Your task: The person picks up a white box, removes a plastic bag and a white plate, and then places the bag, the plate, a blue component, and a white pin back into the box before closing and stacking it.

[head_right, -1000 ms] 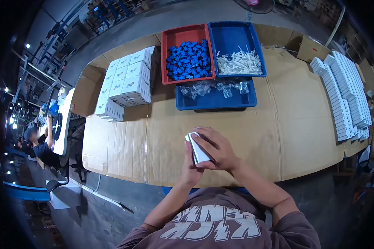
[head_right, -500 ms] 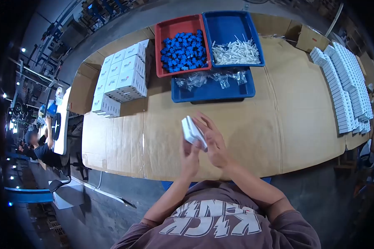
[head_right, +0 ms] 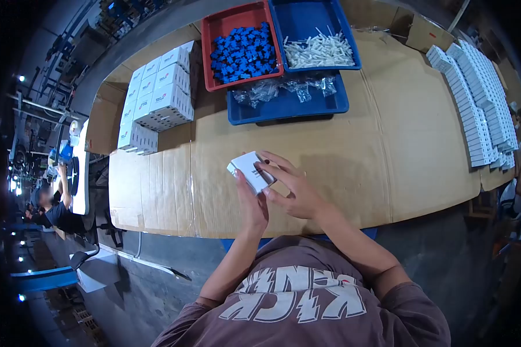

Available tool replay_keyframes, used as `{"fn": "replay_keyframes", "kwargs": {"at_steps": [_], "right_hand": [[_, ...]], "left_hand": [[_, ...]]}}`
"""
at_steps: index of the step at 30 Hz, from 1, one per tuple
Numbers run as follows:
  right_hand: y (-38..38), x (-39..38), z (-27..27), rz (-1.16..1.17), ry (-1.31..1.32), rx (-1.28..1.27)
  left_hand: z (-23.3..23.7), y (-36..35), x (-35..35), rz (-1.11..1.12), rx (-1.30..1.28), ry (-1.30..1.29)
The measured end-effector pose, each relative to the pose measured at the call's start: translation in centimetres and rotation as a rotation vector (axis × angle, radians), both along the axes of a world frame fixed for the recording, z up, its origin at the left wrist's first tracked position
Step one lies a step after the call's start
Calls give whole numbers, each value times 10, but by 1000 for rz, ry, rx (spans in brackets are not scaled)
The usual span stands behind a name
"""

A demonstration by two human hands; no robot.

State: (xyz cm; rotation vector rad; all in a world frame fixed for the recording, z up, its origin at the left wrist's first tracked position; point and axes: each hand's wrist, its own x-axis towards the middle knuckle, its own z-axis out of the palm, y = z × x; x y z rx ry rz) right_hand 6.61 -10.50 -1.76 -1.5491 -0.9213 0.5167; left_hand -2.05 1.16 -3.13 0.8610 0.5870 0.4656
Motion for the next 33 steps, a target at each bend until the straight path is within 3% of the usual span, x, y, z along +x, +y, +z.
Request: {"fn": "replay_keyframes", "kwargs": {"at_steps": [4, 8, 11, 18, 21, 24, 27, 33], "right_hand": [[8, -1, -17, -203, 256, 39], [0, 11, -22, -79, 900, 5], [-1, 9, 6, 8, 1162, 4], [-7, 8, -26, 157, 1301, 118], [-8, 10, -21, 143, 1261, 2], [2, 11, -22, -93, 556, -405], [-1, -1, -10, -273, -239, -187], [-1, -5, -23, -99, -397, -35]], "left_hand": [[7, 7, 3, 75, -107, -67], [34, 2, 4, 99, -32, -188], [19, 10, -8, -114, -90, -121], [39, 4, -3, -226, -56, 60], [27, 5, -3, -171, -83, 68], [13, 2, 0, -51, -137, 81], [2, 4, -2, -27, -154, 124], [3, -4, 2, 6, -111, 178]]}}
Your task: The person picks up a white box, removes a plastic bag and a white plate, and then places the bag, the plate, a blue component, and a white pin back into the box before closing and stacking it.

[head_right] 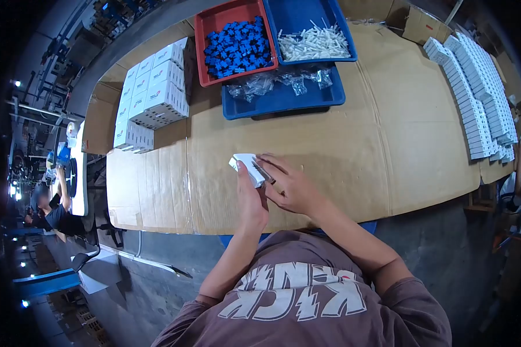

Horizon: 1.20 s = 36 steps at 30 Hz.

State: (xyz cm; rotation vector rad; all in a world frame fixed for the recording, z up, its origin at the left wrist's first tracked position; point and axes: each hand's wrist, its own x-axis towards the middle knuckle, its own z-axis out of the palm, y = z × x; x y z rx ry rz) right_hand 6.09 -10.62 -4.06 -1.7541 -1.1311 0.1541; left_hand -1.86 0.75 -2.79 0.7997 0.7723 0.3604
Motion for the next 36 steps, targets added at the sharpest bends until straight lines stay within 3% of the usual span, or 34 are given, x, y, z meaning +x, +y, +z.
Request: {"fn": "replay_keyframes", "kwargs": {"at_steps": [8, 13, 25, 29, 32, 34, 36], "right_hand": [[4, -6, -12, -5, -106, 49], [7, -10, -14, -86, -229, 113], [8, -15, -8, -72, -137, 157], [7, -10, 5, 18, 152, 127], [-3, 0, 5, 23, 614, 123], [-6, 6, 19, 50, 1169, 92], [-8, 6, 32, 78, 1205, 88]], "left_hand": [[0, -11, 6, 85, 90, 28], [9, -17, 2, 12, 81, 55], [-5, -13, 1, 53, 132, -14], [-1, 6, -1, 22, 181, -271], [5, 15, -7, -98, 597, -324], [-3, 18, -14, -220, 758, -328], [-2, 23, -16, -382, 1060, -258]]}}
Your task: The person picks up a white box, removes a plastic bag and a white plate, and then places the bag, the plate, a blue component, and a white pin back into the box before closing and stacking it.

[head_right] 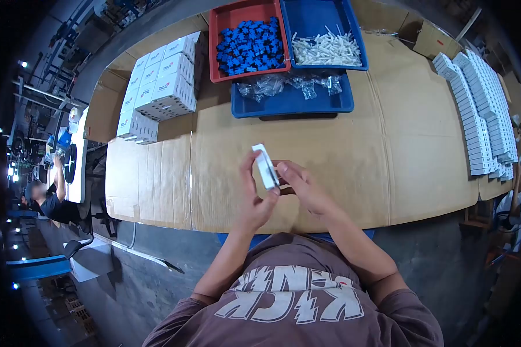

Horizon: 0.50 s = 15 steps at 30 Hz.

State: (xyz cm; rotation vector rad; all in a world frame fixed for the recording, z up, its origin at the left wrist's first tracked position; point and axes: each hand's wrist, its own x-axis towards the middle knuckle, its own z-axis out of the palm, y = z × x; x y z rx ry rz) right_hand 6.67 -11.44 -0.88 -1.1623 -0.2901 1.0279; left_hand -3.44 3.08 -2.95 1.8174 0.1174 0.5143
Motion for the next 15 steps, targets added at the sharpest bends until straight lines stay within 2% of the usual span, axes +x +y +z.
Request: {"fn": "replay_keyframes", "kwargs": {"at_steps": [2, 4, 5, 8, 9, 13, 15], "right_hand": [[0, 0, -3, 25, -41, -41], [4, -3, 1, -68, -47, -28], [5, -4, 2, -96, -74, -20], [7, -12, 9, -127, -122, 35], [8, -14, 13, -127, -134, 59], [9, -21, 34, -135, -912, -111], [10, -26, 31, -190, -1008, -75]], "left_hand": [[6, -2, 7, -22, 69, -61], [9, -1, 12, -23, 104, -117], [13, -6, 13, 25, -9, -182], [20, -12, 13, 89, -658, 11], [19, -8, 9, 44, -634, 119], [25, -15, 13, 104, -597, -3], [32, -20, 16, 99, -611, -82]]}}
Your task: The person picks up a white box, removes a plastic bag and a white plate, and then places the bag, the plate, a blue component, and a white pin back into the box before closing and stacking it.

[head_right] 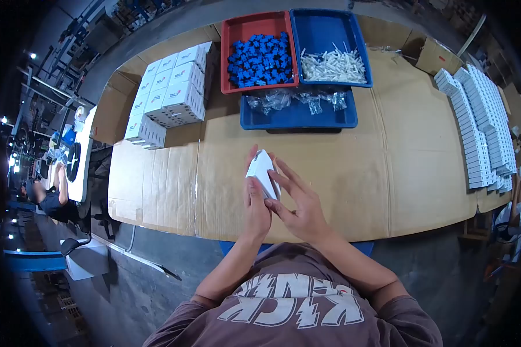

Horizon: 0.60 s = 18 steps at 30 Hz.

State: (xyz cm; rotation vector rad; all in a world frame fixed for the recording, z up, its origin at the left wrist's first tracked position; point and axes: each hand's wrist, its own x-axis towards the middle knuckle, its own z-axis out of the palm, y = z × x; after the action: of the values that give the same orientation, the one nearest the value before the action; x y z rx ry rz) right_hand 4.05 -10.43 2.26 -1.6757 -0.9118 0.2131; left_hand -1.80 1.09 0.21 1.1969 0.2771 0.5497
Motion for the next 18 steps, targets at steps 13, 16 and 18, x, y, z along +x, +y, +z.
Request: {"fn": "replay_keyframes", "kwargs": {"at_steps": [13, 16, 18], "right_hand": [[7, -16, 1, -106, -133, 274], [10, -17, 1, -89, -81, 304], [14, -19, 0, -71, -18, 337]], "left_hand": [[40, -12, 11, -39, 42, -151], [40, -13, 12, -4, 34, -141], [38, -11, 11, 14, 31, -145]]}}
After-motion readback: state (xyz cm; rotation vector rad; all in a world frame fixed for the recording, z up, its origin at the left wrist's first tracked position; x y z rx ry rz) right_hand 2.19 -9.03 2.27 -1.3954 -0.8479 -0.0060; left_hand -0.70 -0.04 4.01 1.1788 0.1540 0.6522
